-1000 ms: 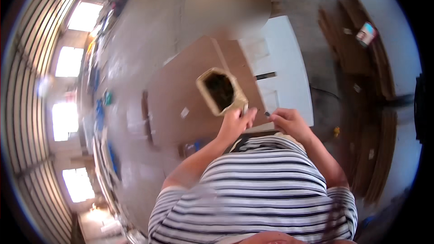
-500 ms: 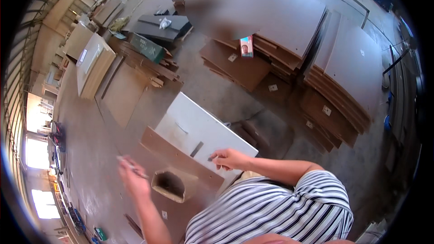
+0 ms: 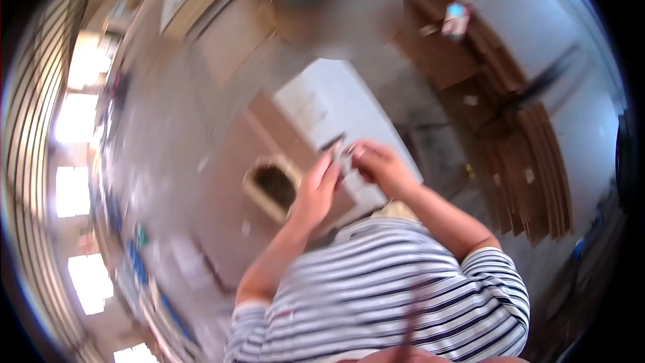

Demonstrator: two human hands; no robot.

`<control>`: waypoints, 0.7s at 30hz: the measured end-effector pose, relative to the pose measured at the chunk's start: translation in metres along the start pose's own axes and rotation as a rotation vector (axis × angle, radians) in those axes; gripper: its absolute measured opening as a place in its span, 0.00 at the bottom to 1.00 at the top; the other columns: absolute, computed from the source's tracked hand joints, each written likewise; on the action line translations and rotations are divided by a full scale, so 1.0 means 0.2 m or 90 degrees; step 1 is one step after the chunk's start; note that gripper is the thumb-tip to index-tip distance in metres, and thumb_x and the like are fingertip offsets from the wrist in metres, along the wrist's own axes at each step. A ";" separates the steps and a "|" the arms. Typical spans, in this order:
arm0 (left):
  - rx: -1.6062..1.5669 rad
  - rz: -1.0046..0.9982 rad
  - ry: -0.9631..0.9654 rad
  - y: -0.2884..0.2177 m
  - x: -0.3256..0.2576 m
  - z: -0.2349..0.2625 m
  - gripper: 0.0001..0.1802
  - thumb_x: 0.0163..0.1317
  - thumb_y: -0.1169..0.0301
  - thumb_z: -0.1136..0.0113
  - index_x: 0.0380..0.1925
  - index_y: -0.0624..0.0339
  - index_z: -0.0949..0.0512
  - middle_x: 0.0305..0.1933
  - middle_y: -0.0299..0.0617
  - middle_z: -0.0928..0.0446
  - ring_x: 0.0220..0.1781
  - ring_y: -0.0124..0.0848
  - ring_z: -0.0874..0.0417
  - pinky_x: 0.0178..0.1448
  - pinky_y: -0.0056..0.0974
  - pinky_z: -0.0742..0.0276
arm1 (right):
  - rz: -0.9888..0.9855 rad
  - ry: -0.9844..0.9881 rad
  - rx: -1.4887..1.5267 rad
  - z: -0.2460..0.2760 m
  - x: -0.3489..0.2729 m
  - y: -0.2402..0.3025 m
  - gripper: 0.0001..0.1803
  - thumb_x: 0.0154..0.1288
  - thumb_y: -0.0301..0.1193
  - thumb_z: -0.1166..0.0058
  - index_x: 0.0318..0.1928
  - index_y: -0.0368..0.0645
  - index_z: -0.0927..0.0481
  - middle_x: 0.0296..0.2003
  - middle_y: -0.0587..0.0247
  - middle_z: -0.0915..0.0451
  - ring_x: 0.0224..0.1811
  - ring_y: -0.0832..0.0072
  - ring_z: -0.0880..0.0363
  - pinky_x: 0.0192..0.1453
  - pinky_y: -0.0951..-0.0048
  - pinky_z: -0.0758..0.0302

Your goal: The person searches through a box of wax filler sticks, selects a stick, and trims it using a small blade. The person then applies the filler stick and scrapes the edge of a wooden board with the blade.

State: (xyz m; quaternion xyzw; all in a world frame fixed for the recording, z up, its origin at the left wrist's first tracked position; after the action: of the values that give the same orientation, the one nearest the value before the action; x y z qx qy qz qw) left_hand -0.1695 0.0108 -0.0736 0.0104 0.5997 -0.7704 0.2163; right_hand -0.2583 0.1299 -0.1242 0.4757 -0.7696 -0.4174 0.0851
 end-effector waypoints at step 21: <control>-0.098 0.038 -0.056 -0.08 -0.18 -0.04 0.25 0.81 0.65 0.57 0.73 0.58 0.36 0.36 0.29 0.29 0.28 0.16 0.35 0.30 0.23 0.37 | -0.022 0.072 0.001 -0.19 -0.08 0.05 0.11 0.78 0.33 0.49 0.41 0.39 0.22 0.28 0.70 0.21 0.22 0.89 0.34 0.24 0.83 0.41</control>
State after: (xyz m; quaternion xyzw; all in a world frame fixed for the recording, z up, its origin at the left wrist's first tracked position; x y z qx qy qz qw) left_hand -0.1441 0.0317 -0.0516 -0.0223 0.6465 -0.7150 0.2653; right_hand -0.2359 0.1230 -0.0893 0.5119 -0.7556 -0.3906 0.1205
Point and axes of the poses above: each hand's wrist, its own x-axis towards the middle knuckle, its own z-axis out of the back of the hand, y = z × x, the point moved 6 cm from there along x, towards the middle knuckle
